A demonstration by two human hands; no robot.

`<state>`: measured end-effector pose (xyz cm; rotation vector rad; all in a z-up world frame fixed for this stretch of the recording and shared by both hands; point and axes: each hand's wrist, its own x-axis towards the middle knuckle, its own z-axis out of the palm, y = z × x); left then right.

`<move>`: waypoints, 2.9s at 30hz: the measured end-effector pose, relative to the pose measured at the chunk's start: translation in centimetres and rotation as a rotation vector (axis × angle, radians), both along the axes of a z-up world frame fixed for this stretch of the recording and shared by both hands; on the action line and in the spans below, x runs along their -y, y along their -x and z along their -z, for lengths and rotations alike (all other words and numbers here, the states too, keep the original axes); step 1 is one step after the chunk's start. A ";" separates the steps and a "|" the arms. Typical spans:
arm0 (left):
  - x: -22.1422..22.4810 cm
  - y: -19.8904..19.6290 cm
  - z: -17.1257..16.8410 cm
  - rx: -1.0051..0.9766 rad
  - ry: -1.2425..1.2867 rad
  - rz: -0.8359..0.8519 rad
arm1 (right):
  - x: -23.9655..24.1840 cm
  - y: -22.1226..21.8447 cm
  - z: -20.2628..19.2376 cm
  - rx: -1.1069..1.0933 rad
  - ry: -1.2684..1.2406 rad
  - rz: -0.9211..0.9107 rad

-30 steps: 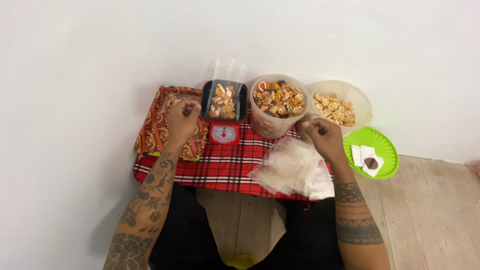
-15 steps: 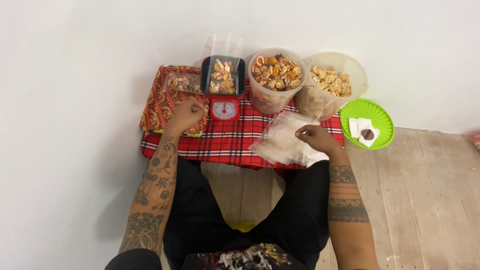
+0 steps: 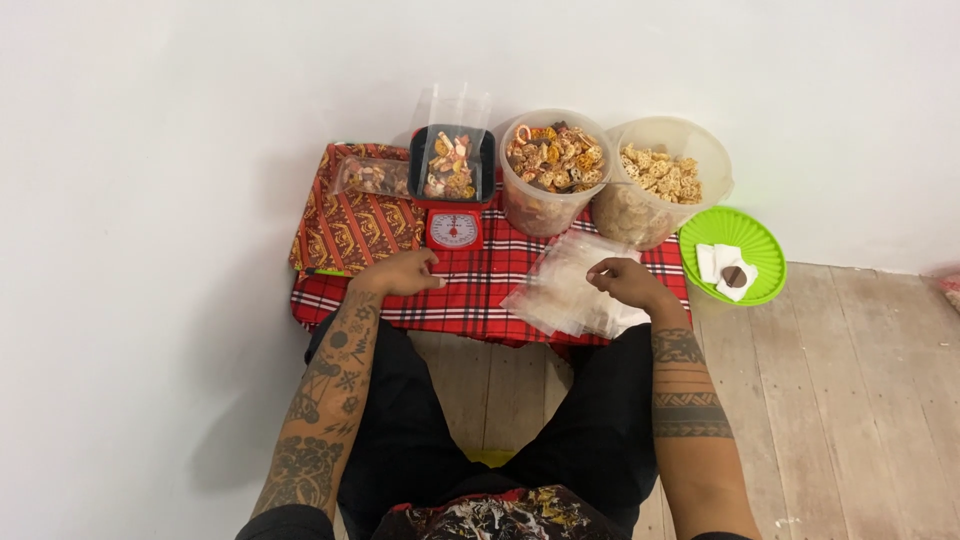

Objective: A person is manually scooping various snacks from large plastic containers into small clear plastic bags and weighing them.

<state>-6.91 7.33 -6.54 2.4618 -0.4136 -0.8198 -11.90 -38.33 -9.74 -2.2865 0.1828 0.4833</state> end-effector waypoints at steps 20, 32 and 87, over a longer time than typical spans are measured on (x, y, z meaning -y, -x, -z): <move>1.0 0.6 -0.5 0.046 -0.003 0.056 | -1.4 0.3 -1.8 -0.034 0.121 -0.075; 5.8 -5.6 -4.0 0.373 0.761 -0.514 | -13.1 -1.9 -8.3 0.262 -0.215 -0.089; 10.0 -1.1 -9.4 0.771 0.909 -0.244 | -17.9 -1.0 -14.8 0.541 -0.878 -0.009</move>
